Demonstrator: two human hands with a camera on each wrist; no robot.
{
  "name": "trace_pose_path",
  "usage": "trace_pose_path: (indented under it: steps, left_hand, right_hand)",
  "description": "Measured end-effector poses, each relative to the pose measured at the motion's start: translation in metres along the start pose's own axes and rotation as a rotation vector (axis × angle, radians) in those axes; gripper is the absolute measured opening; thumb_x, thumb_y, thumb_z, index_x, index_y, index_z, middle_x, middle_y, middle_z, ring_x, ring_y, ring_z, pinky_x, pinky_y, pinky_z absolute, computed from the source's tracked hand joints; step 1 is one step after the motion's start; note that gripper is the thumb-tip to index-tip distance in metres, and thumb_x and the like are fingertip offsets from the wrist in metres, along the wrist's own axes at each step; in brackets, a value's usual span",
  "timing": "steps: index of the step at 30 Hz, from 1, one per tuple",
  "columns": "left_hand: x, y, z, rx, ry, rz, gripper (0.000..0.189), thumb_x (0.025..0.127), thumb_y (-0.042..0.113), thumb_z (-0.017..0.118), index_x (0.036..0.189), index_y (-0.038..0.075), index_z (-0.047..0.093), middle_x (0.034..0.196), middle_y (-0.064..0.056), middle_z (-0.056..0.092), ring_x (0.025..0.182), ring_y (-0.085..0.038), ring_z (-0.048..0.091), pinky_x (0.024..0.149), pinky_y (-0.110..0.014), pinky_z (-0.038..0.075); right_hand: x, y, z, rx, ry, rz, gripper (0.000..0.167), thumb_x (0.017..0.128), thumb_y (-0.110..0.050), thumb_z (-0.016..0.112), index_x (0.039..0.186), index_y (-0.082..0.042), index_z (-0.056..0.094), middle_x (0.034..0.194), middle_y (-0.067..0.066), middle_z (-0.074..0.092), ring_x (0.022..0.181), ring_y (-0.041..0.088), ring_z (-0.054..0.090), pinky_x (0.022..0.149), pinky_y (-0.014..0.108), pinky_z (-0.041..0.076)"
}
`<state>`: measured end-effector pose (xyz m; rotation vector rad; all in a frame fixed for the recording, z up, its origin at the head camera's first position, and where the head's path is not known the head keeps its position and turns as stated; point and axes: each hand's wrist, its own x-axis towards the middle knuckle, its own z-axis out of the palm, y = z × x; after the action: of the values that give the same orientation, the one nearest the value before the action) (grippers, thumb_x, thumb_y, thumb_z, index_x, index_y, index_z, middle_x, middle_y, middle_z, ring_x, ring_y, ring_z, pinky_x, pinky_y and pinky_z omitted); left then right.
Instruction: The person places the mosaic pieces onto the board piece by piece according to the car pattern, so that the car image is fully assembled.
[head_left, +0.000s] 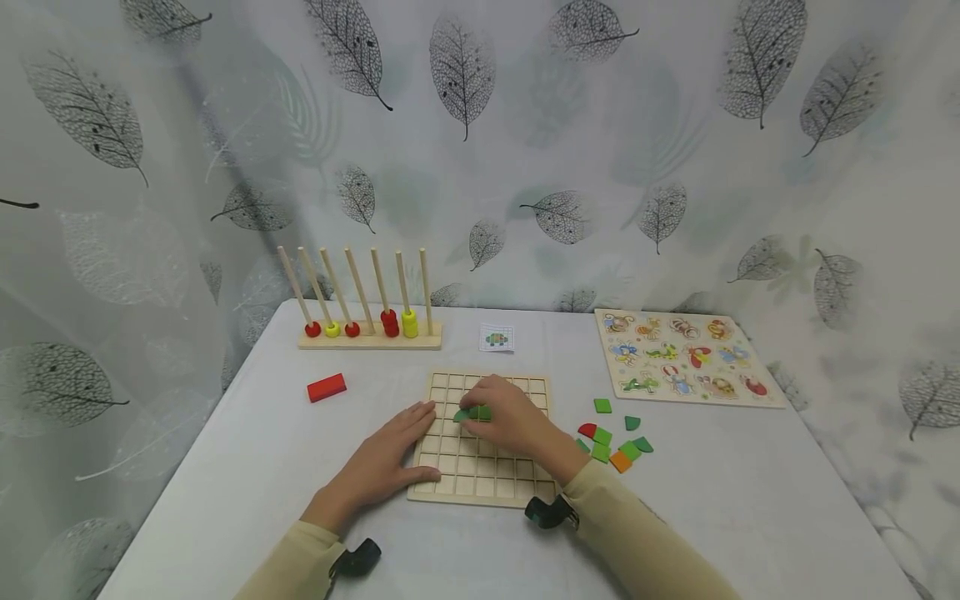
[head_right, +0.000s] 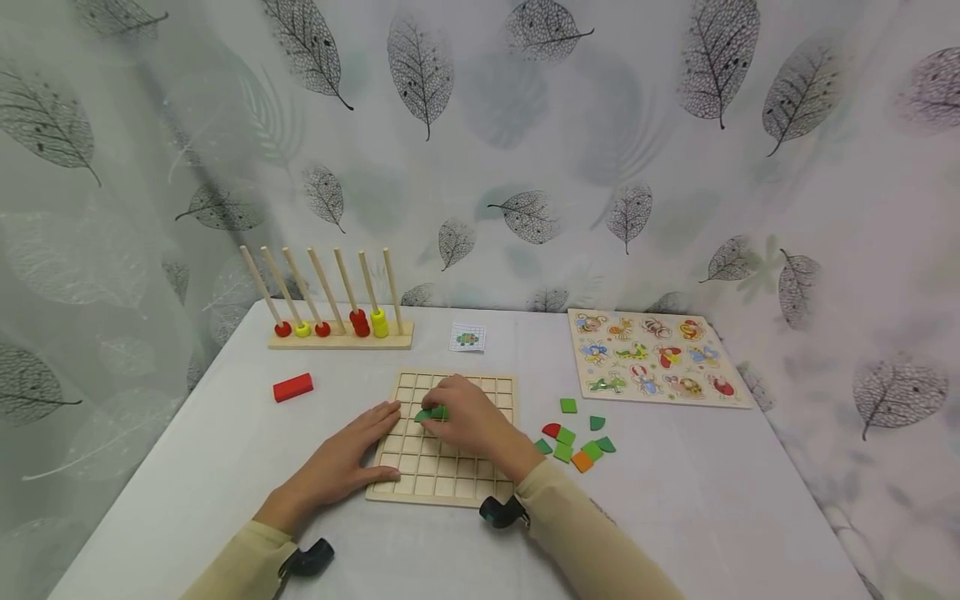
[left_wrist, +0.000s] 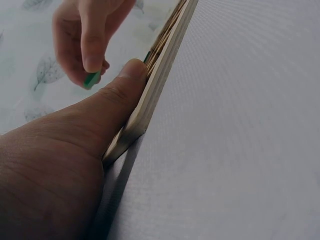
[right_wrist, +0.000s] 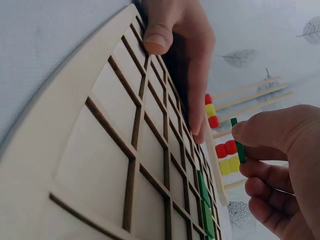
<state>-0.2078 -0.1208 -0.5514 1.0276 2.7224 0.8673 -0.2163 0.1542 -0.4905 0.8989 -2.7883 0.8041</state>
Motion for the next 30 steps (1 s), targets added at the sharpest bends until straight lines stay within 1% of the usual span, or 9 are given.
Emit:
trace_pose_path:
  steps: [5,9,16,20,25,30]
  left_hand:
    - [-0.001,0.000,0.001,-0.002,0.000,0.005,0.105,0.091,0.067,0.078,0.169,0.010,0.039,0.177,-0.001,0.029,0.163,-0.026,0.024,0.126,-0.056,0.033]
    - [-0.002,0.001,-0.001,-0.005,-0.002,0.004,0.104,0.091,0.067,0.078,0.169,0.009,0.039,0.177,-0.001,0.030,0.163,-0.026,0.025,0.126,-0.057,0.033]
    - [-0.003,0.002,-0.002,-0.006,-0.004,0.003,0.104,0.091,0.066,0.078,0.169,0.009,0.039,0.177,-0.002,0.030,0.163,-0.026,0.025,0.126,-0.056,0.032]
    - [-0.003,0.001,-0.001,-0.008,0.001,0.004,0.104,0.091,0.067,0.078,0.169,0.010,0.039,0.177,-0.001,0.030,0.163,-0.026,0.025,0.126,-0.056,0.033]
    - [-0.002,0.002,-0.002,-0.008,0.002,0.010,0.103,0.092,0.066,0.079,0.169,0.010,0.039,0.177,-0.002,0.031,0.163,-0.027,0.025,0.126,-0.056,0.033]
    - [-0.001,0.003,-0.003,-0.011,0.000,0.013,0.102,0.092,0.063,0.079,0.169,0.009,0.039,0.177,-0.003,0.030,0.163,-0.027,0.025,0.126,-0.056,0.032]
  right_hand:
    - [0.004,-0.001,0.007,-0.014,-0.004,-0.017,0.016,0.096,-0.019,0.086,0.110,-0.011,0.082,0.107,-0.001,0.074,0.105,0.017,0.065,0.092,0.036,0.058]
    - [0.007,-0.004,0.011,-0.024,-0.023,-0.010,0.017,0.097,-0.020,0.085,0.112,-0.011,0.082,0.109,-0.001,0.075,0.107,0.017,0.065,0.095,0.036,0.057]
    - [0.012,-0.004,0.018,-0.042,-0.073,0.015,0.019,0.099,-0.024,0.083,0.113,-0.012,0.082,0.107,-0.003,0.074,0.101,0.015,0.063,0.089,0.033,0.056]
    - [0.011,-0.004,0.022,-0.057,-0.092,0.032,0.018,0.100,-0.025,0.081,0.114,-0.013,0.082,0.108,-0.004,0.073,0.104,0.013,0.062,0.091,0.033,0.056]
    - [0.010,-0.002,0.025,-0.074,-0.090,0.039,0.019,0.102,-0.025,0.080,0.116,-0.013,0.082,0.110,-0.004,0.072,0.106,0.014,0.062,0.094,0.033,0.056]
    - [0.010,-0.001,0.026,-0.087,-0.093,0.050,0.019,0.102,-0.027,0.080,0.115,-0.013,0.082,0.110,-0.004,0.072,0.105,0.014,0.061,0.094,0.034,0.056]
